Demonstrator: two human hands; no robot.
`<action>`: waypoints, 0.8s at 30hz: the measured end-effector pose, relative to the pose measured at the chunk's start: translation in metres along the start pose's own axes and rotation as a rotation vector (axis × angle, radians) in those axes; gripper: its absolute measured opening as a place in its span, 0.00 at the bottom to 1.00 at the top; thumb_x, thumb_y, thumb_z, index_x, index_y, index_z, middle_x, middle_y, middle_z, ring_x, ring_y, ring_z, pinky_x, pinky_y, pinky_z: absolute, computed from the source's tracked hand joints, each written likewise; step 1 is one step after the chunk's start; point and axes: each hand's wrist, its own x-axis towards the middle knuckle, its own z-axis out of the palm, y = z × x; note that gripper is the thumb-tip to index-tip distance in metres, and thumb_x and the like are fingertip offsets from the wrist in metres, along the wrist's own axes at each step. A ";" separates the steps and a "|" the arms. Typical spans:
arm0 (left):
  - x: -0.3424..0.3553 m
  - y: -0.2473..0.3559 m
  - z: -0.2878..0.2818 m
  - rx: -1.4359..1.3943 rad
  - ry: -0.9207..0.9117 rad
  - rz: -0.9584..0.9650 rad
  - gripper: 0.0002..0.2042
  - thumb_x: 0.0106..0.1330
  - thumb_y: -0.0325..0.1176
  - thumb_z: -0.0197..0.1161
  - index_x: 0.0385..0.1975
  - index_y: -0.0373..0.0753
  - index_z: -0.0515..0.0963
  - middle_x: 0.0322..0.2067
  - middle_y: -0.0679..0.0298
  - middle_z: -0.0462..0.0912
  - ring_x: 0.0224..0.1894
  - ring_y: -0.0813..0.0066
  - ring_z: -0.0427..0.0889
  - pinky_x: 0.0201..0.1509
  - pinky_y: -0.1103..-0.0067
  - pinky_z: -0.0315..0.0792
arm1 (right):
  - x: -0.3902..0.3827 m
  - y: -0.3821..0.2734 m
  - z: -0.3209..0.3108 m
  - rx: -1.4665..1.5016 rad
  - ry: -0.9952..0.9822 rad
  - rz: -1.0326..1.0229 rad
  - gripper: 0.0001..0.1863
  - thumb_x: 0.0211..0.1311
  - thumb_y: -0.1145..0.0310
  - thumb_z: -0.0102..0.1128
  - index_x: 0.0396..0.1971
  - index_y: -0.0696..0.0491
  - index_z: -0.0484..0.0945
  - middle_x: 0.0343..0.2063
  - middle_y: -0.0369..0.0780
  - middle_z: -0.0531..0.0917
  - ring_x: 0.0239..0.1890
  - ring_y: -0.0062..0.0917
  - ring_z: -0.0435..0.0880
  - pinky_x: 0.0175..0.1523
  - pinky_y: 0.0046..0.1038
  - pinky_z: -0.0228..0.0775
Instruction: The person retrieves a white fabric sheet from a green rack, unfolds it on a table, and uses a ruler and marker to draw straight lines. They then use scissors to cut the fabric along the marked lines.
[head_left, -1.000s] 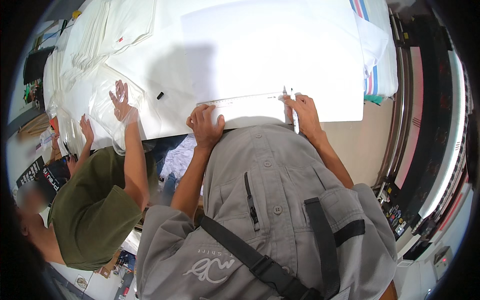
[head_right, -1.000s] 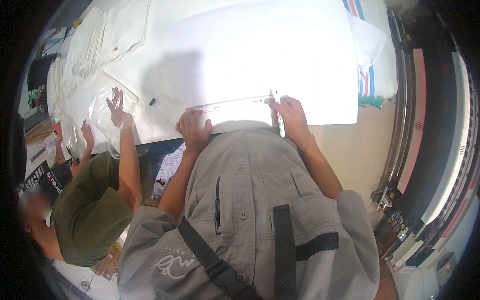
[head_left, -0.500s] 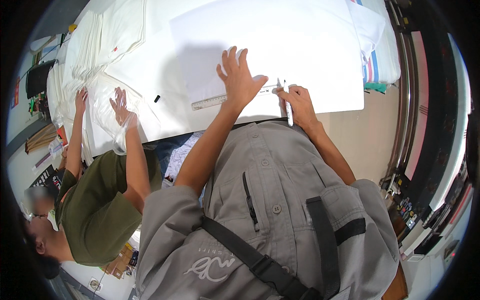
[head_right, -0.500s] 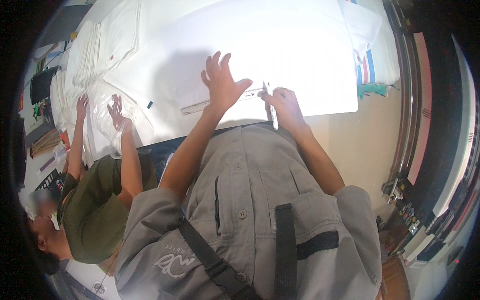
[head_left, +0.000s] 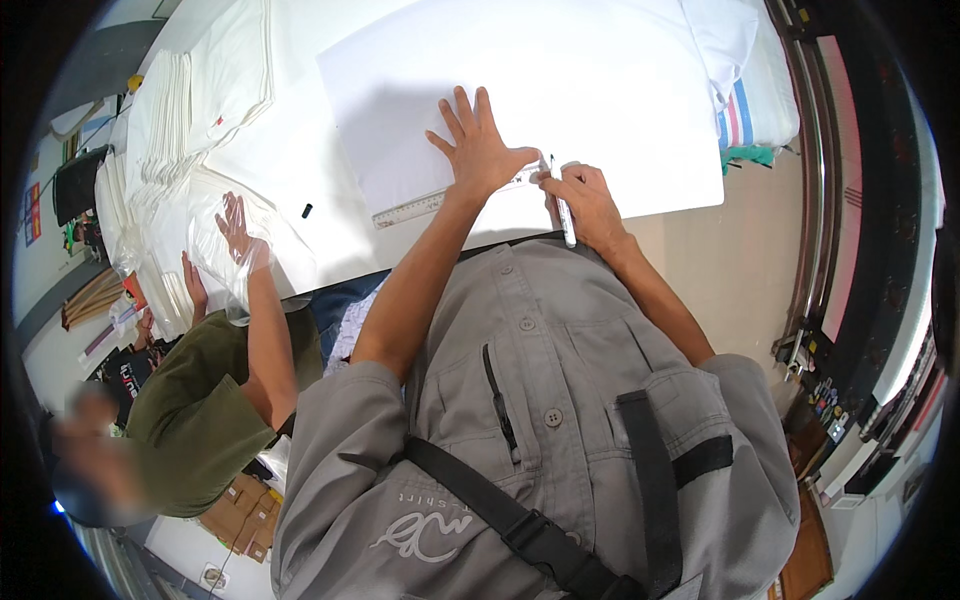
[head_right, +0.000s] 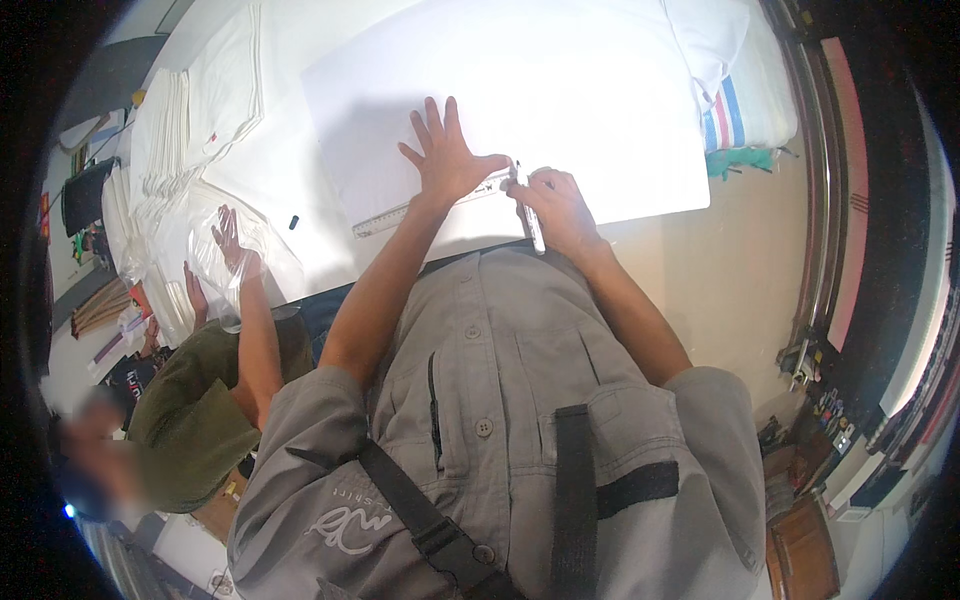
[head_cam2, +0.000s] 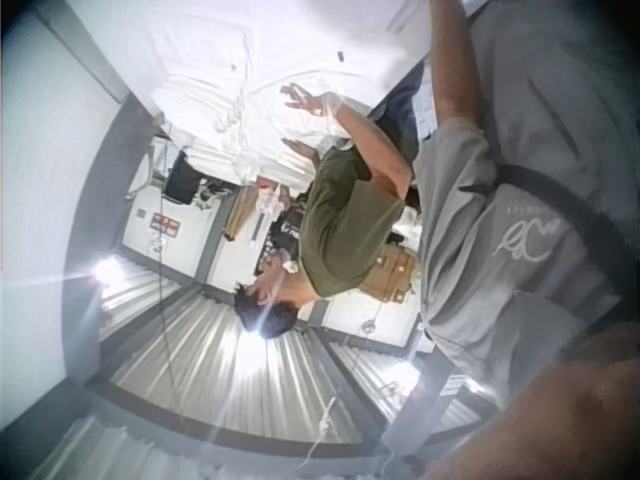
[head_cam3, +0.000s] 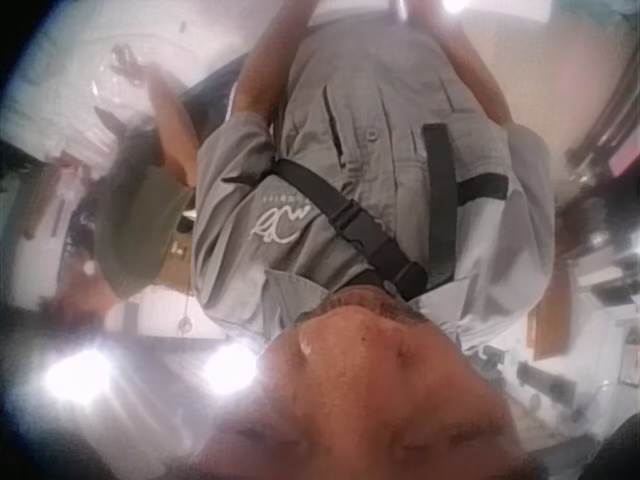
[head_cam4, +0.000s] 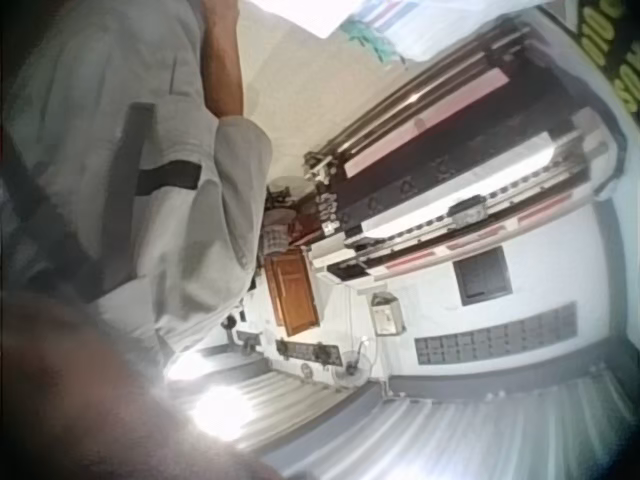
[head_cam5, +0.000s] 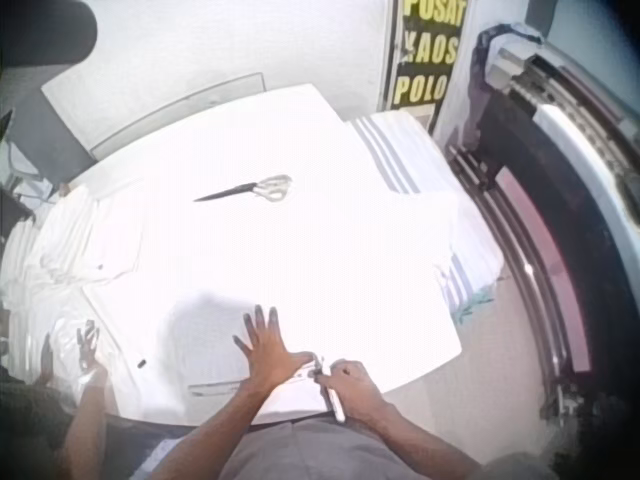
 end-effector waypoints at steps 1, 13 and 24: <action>0.000 0.000 0.000 0.001 0.000 0.003 0.70 0.42 0.66 0.80 0.81 0.37 0.44 0.81 0.42 0.35 0.82 0.36 0.26 0.74 0.29 0.29 | 0.000 0.001 0.000 -0.005 0.003 -0.005 0.19 0.59 0.74 0.62 0.51 0.45 0.84 0.34 0.34 0.80 0.50 0.32 0.80 0.58 0.36 0.68; -0.001 0.002 -0.002 0.006 -0.020 0.001 0.70 0.44 0.67 0.79 0.81 0.37 0.44 0.81 0.42 0.34 0.82 0.36 0.26 0.75 0.29 0.28 | -0.001 0.005 0.002 0.003 -0.001 -0.015 0.18 0.60 0.72 0.62 0.51 0.46 0.84 0.35 0.34 0.80 0.51 0.32 0.80 0.59 0.36 0.67; -0.005 0.006 -0.012 -0.020 -0.051 -0.021 0.67 0.45 0.62 0.80 0.81 0.38 0.45 0.82 0.44 0.35 0.82 0.37 0.26 0.75 0.30 0.27 | -0.027 0.022 -0.031 -0.119 0.033 0.108 0.18 0.60 0.75 0.63 0.51 0.48 0.86 0.30 0.37 0.81 0.48 0.36 0.80 0.59 0.35 0.67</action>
